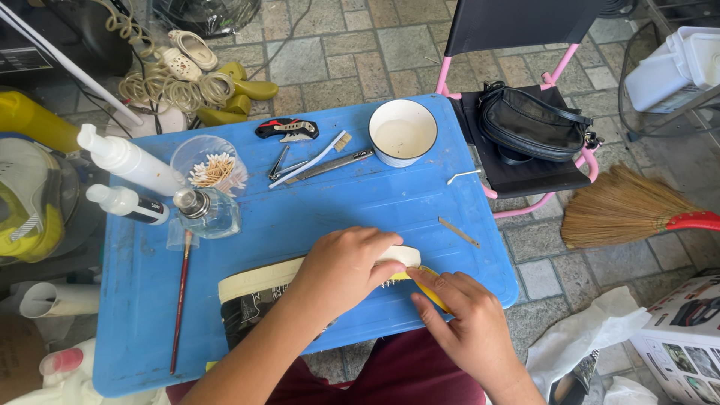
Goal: The person applies yellow masking tape along the edge of a sneaker's white midsole. They carefully wrap the tape around the curved perimeter, smoothing it down to create a clean boundary between the midsole and the upper.
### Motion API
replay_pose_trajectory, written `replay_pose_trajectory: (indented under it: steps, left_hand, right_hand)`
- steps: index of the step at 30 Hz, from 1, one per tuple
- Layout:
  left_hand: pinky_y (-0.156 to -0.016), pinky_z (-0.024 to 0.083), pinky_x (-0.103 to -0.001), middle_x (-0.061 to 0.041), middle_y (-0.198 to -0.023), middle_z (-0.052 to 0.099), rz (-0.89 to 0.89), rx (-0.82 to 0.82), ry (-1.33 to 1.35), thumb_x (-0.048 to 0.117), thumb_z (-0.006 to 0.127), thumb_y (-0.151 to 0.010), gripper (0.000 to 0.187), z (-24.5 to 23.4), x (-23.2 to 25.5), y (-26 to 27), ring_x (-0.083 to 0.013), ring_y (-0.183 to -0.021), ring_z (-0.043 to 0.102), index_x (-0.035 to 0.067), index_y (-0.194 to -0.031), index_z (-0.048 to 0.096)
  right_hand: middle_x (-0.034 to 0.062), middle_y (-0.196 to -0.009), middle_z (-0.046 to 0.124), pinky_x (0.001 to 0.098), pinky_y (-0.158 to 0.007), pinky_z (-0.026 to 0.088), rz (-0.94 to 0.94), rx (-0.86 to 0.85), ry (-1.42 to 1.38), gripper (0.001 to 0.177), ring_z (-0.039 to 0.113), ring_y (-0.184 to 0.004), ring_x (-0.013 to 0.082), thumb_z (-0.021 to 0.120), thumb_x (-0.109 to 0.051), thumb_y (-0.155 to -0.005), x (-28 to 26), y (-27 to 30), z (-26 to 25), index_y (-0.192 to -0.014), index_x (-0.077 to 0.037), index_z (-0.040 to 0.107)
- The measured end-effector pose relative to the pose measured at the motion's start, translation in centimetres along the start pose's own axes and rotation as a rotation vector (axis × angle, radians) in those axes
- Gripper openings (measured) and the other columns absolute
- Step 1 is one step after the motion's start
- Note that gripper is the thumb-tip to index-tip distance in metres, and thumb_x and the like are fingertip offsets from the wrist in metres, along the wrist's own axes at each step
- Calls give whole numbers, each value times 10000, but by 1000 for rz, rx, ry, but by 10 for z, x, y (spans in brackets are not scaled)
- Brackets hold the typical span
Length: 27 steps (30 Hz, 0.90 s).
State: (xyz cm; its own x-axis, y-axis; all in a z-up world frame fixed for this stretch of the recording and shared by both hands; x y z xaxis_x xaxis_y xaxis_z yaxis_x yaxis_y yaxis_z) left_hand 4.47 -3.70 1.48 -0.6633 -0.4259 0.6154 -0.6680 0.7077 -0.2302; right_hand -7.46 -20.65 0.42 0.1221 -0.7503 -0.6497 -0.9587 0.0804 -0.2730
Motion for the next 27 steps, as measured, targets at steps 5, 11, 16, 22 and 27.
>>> replay_pose_trajectory:
  steps: [5,11,16,22,27]
  left_hand:
    - [-772,561,-445,-102,-949,761,-120,-312,-93,354,785,-783,362,9,-8,-24,-325,-873,727,87,-1015,711]
    - [-841,572,-405,-67,-1076,770,-185,-741,-8,470,717,-695,532,14,-28,-63,-268,-1001,724,269,-1186,740]
    - [-836,574,-386,-43,-1149,763,-256,-919,15,509,630,-711,589,23,-29,-73,-246,-1014,732,325,-1263,723]
    - [-826,574,-388,-60,-1133,773,-213,-890,-17,485,631,-752,539,16,-20,-66,-245,-991,737,274,-1240,720]
    - [-860,572,-389,-94,-1125,768,-202,-816,12,415,634,-789,520,-3,-16,-57,-267,-995,732,225,-1267,706]
  right_hand:
    - [90,-686,611,374,-636,499,-1,-83,-33,378,581,-671,243,759,-147,-828,10,1,-2,-1201,-87,743]
    - [93,-873,682,308,-708,522,-51,-20,-206,427,631,-766,196,749,-111,-849,40,15,10,-1245,-12,628]
    - [86,-989,694,259,-755,545,74,96,-369,425,673,-850,135,800,-115,-835,76,37,34,-1154,-24,535]
    - [83,-997,672,271,-814,517,-41,202,-579,381,639,-885,157,847,-133,-812,91,39,42,-1080,-34,594]
    - [68,-964,671,353,-915,533,-243,248,-565,381,653,-960,215,877,-116,-747,82,19,29,-997,-46,598]
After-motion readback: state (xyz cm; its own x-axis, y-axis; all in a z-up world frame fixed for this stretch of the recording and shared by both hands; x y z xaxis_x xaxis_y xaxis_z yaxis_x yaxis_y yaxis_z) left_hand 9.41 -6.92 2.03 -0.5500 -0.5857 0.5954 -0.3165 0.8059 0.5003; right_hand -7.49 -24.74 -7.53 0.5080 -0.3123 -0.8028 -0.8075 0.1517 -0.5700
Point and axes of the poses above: each hand's wrist, its own y-axis away from the middle knuckle, its own z-axis out of the palm, x = y × z, the point moved 1 cm from there along -y, towards the middle knuckle
